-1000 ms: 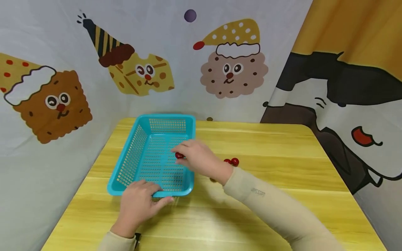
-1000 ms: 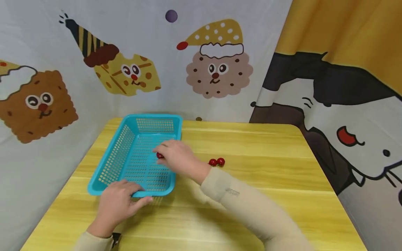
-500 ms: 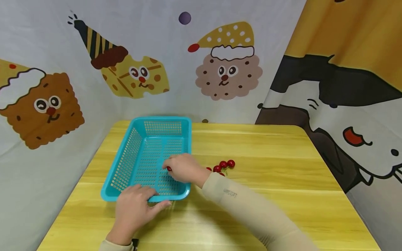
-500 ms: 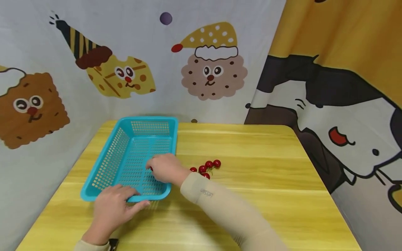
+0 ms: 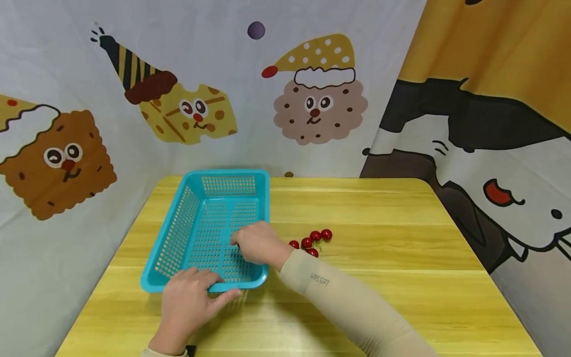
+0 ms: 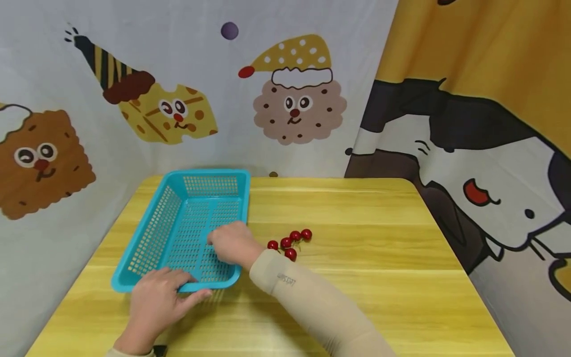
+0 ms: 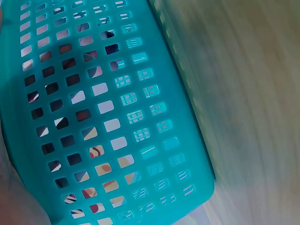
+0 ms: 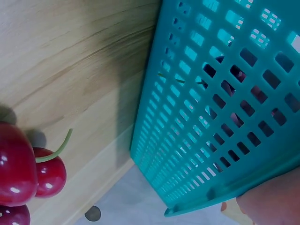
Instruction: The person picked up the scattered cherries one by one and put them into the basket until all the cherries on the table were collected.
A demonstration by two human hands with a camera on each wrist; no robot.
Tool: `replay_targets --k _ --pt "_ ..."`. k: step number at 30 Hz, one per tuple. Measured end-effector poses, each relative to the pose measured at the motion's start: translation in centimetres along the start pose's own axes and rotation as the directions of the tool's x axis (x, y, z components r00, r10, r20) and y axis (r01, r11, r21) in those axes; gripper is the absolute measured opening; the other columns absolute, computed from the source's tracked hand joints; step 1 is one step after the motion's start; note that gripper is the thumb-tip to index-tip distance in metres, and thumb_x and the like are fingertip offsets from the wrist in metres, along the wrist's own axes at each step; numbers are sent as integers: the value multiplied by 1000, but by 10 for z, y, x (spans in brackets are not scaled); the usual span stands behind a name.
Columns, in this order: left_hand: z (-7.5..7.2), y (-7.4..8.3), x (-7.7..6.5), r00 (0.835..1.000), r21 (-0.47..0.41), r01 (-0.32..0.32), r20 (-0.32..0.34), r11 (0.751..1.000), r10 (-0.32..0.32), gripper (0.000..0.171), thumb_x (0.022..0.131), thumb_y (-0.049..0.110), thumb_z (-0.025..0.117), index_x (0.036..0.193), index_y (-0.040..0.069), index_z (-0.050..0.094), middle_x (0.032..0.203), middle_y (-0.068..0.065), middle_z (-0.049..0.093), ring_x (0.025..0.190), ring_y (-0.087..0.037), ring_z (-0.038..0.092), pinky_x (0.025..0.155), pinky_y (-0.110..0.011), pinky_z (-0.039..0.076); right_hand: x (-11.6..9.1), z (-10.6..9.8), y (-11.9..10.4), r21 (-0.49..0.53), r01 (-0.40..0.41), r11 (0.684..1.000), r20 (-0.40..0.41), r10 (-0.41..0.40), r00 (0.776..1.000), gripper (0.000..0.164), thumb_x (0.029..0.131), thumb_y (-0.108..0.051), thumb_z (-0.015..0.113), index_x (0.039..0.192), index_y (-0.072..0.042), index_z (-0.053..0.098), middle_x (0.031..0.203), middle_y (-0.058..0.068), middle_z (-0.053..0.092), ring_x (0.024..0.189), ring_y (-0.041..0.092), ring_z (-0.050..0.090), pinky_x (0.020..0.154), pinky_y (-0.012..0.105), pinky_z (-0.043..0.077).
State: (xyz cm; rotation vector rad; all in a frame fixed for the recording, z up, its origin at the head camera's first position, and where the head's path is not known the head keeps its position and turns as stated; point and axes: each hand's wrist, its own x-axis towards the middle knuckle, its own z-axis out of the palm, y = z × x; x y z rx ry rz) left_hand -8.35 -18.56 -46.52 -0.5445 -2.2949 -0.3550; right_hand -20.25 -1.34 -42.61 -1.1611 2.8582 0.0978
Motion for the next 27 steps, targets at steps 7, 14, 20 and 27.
replay_targets --k 7,14,20,27 --pt "0 0 -1 1000 9 7 7 1000 -7 60 68 80 62 65 20 68 59 4 62 51 -20 54 44 -39 45 0 1 0 16 -10 1000 -2 10 1000 27 93 -33 68 120 -37 69 114 -16 67 100 6 60 73 28 54" --pt "2 1 -3 1000 8 12 25 1000 -12 62 69 80 61 66 19 69 59 4 64 52 -20 55 45 -40 46 -13 7 12 249 72 966 -347 19 938 24 98 -33 60 116 -21 70 115 -8 67 109 9 56 94 36 48" --pt "5 2 -1 999 -11 7 42 1000 -7 58 66 77 66 66 19 70 60 4 65 51 -20 56 44 -38 45 -54 14 58 394 60 917 -573 194 796 23 97 -18 63 117 -8 64 118 3 63 110 17 51 95 41 45" --pt "1 0 -1 999 -2 23 44 1000 -23 59 67 79 63 66 21 69 61 5 66 51 -19 54 42 -37 42 -118 29 99 321 -19 947 -350 137 927 25 91 -27 72 111 -11 69 108 3 65 94 17 58 81 40 53"
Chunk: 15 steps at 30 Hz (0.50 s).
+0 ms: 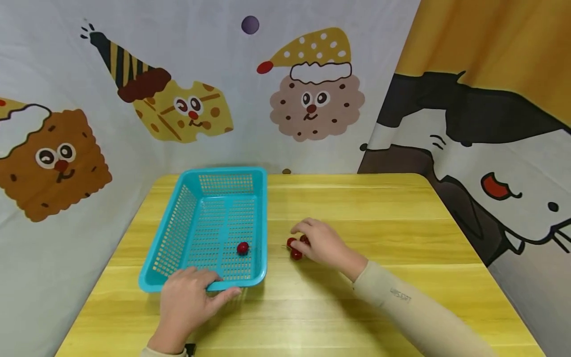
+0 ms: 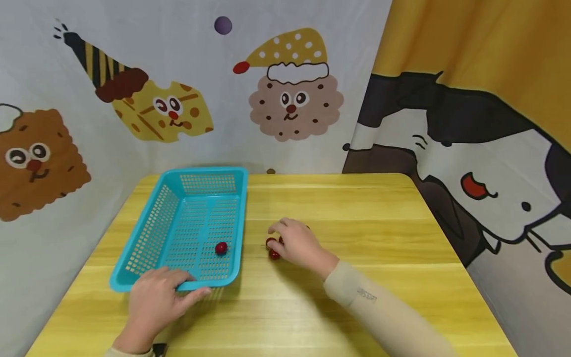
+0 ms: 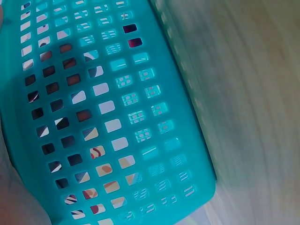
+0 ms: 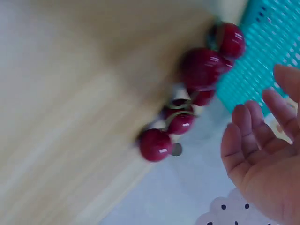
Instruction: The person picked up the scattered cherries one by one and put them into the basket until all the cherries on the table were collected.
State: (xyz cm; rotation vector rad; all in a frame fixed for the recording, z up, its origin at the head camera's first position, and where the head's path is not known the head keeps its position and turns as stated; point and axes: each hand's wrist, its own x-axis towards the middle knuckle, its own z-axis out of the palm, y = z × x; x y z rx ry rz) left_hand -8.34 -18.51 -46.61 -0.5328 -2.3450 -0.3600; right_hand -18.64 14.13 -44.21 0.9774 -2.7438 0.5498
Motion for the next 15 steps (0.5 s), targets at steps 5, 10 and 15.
replay_targets --k 5,10,15 --pt "-2 0 0 1000 1 -1 4 1000 1 60 68 79 63 65 20 69 61 4 66 52 -20 55 43 -39 44 -26 9 8 -63 71 995 69 -66 995 26 86 -30 77 106 -14 72 102 0 64 91 15 57 78 38 54" --pt "-1 2 1 1000 -6 0 -1 1000 0 59 67 79 64 64 20 68 60 4 66 52 -20 56 44 -39 44 -35 17 13 -89 81 993 60 -76 995 29 81 -26 82 105 -13 73 100 0 65 91 15 57 79 37 54" --pt "-2 2 0 1000 3 3 11 1000 -3 57 66 78 66 65 20 68 59 5 65 51 -19 53 43 -37 42 -42 21 18 -99 90 991 42 -86 995 29 79 -23 84 102 -11 72 99 2 65 90 18 59 80 39 54"
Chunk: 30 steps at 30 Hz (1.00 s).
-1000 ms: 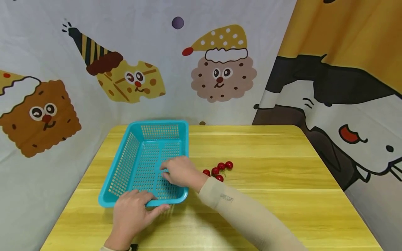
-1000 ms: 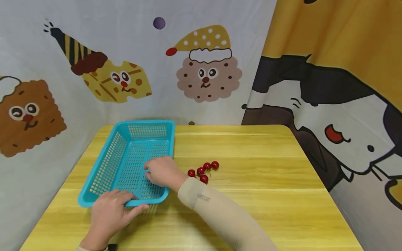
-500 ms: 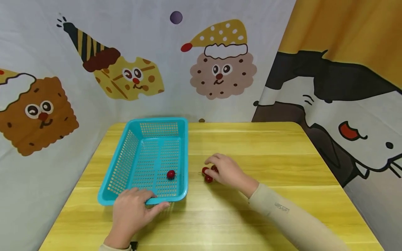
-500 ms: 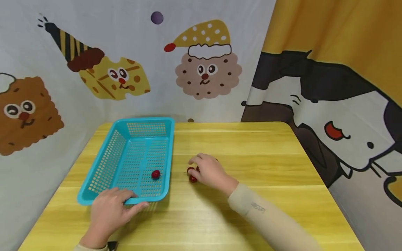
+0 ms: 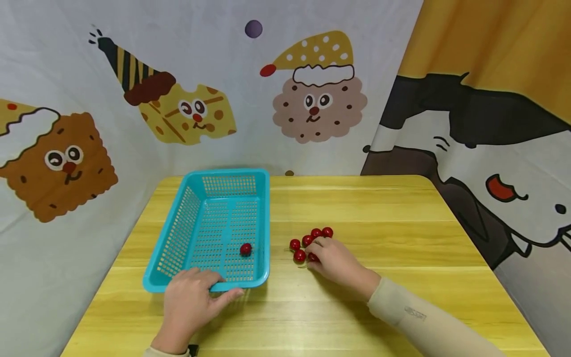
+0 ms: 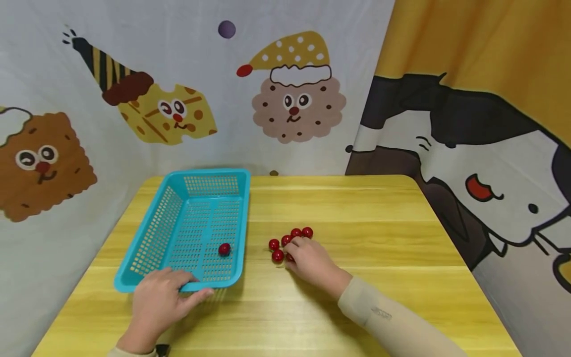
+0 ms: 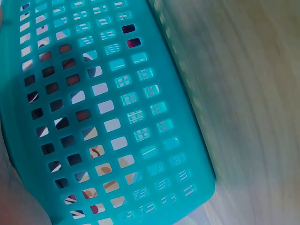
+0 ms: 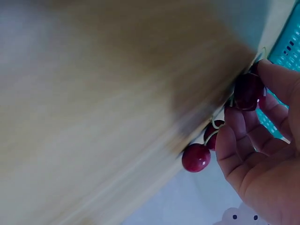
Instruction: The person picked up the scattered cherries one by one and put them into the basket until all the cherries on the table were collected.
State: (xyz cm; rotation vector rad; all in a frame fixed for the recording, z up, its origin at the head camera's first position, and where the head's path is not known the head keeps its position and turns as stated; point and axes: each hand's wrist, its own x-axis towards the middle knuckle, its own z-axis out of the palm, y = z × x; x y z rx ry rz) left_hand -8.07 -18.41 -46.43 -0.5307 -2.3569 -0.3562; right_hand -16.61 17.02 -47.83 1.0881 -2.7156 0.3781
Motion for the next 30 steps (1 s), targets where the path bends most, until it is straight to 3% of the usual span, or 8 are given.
replay_targets --k 5,10,15,18,20,23,27,30 --pt "1 0 0 1000 0 -4 -5 1000 4 57 65 77 66 65 20 68 59 5 64 50 -19 53 42 -36 42 -9 -5 3 32 -22 999 31 21 999 25 81 -18 82 101 -11 70 97 2 63 87 15 58 76 36 56" --pt "3 -1 1 1000 -5 -14 -22 1000 14 55 62 75 69 63 20 66 57 6 62 49 -19 52 41 -37 41 -1 -30 1 57 -67 996 29 66 997 32 83 -17 81 111 -7 69 104 3 64 90 15 59 75 35 57" --pt "4 -2 -1 999 5 -15 -28 1000 15 57 65 78 65 65 21 67 59 5 64 50 -20 54 41 -37 42 42 -68 -18 87 -75 993 -66 81 995 33 88 -24 76 117 -10 66 110 0 63 91 10 58 76 32 56" --pt "2 -5 -1 1000 16 -10 -6 1000 10 59 66 79 63 67 20 69 62 4 67 52 -21 56 42 -38 44 79 -76 -39 132 -28 991 -127 44 991 36 90 -27 74 120 -10 65 111 0 63 93 8 57 80 30 55" --pt "2 -5 -1 1000 21 -5 15 1000 5 59 67 79 64 67 20 70 62 4 67 53 -21 56 43 -39 45 101 -72 -55 166 20 986 -132 2 991 36 91 -28 73 120 -9 64 111 1 63 95 8 56 82 30 54" --pt "3 -4 -1 999 20 -3 34 1000 2 57 65 77 67 67 20 70 62 4 66 53 -20 56 44 -39 46 125 -52 -77 183 69 981 -49 -61 997 36 93 -32 69 123 -11 63 114 0 62 96 8 55 83 27 52" --pt "3 -1 -3 1000 10 -16 25 1000 16 54 65 75 70 65 21 69 60 6 64 50 -17 54 41 -36 44 141 -20 -96 128 77 989 134 -94 987 38 95 -39 65 125 -16 64 116 -3 62 96 6 54 83 26 51" --pt "1 -2 -2 1000 8 -29 4 1000 29 54 65 76 69 64 22 69 59 7 64 49 -17 53 39 -35 43 147 -7 -103 60 53 997 186 -63 981 38 94 -42 66 124 -19 65 114 -5 64 94 7 56 83 27 51"
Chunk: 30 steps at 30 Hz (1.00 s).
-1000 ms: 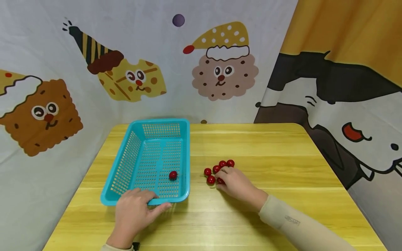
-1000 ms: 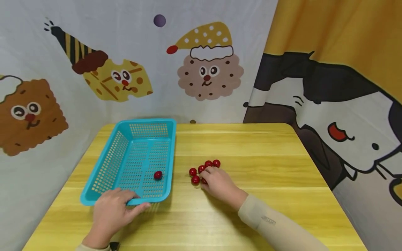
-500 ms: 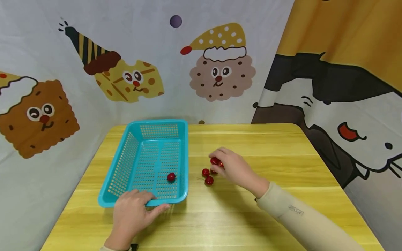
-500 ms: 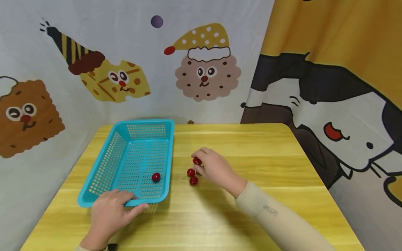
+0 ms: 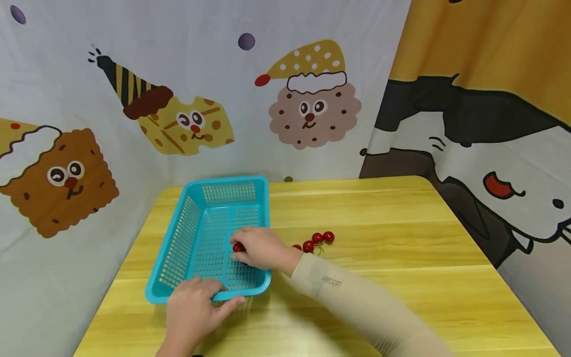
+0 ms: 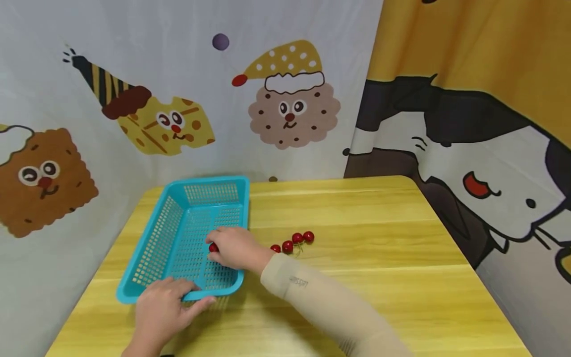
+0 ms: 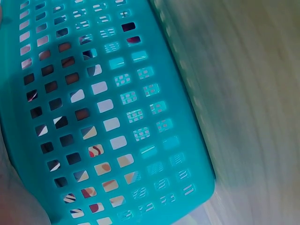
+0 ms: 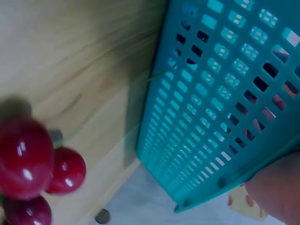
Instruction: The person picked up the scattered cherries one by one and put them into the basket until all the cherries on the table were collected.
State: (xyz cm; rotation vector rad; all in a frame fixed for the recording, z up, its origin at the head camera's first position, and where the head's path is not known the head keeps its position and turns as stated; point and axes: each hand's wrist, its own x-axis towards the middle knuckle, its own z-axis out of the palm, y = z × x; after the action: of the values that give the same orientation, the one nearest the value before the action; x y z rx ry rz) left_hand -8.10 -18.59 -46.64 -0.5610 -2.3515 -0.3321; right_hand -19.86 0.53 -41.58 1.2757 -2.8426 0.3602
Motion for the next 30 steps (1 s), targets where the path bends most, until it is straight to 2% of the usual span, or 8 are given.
replay_targets --k 6,13,23,30 --pt "-2 -3 1 999 1 13 -33 1000 -13 54 63 75 70 65 21 69 59 6 65 49 -18 54 40 -37 43 8 8 -3 -87 -28 996 11 29 1000 36 89 -46 71 117 -23 68 107 -10 66 91 6 57 85 29 49" --pt "-3 -1 1 1000 -4 26 6 1000 -26 54 65 75 70 66 21 71 62 6 67 53 -18 56 43 -38 46 8 8 -4 -156 -42 987 40 49 998 37 86 -49 72 116 -27 69 105 -12 68 90 5 57 87 30 48" --pt "-1 0 1 1000 -2 18 12 1000 -18 59 69 79 63 65 21 69 60 5 66 51 -18 54 41 -36 44 5 8 -3 -147 -45 988 48 52 997 37 86 -47 74 115 -25 71 113 -12 68 104 9 58 95 33 46" --pt "1 1 1 1000 -10 17 9 1000 -17 59 69 79 64 65 20 69 60 6 65 51 -17 55 40 -36 43 4 10 -2 -146 -50 988 43 57 997 36 86 -48 73 115 -26 71 113 -13 68 102 8 59 93 33 47"
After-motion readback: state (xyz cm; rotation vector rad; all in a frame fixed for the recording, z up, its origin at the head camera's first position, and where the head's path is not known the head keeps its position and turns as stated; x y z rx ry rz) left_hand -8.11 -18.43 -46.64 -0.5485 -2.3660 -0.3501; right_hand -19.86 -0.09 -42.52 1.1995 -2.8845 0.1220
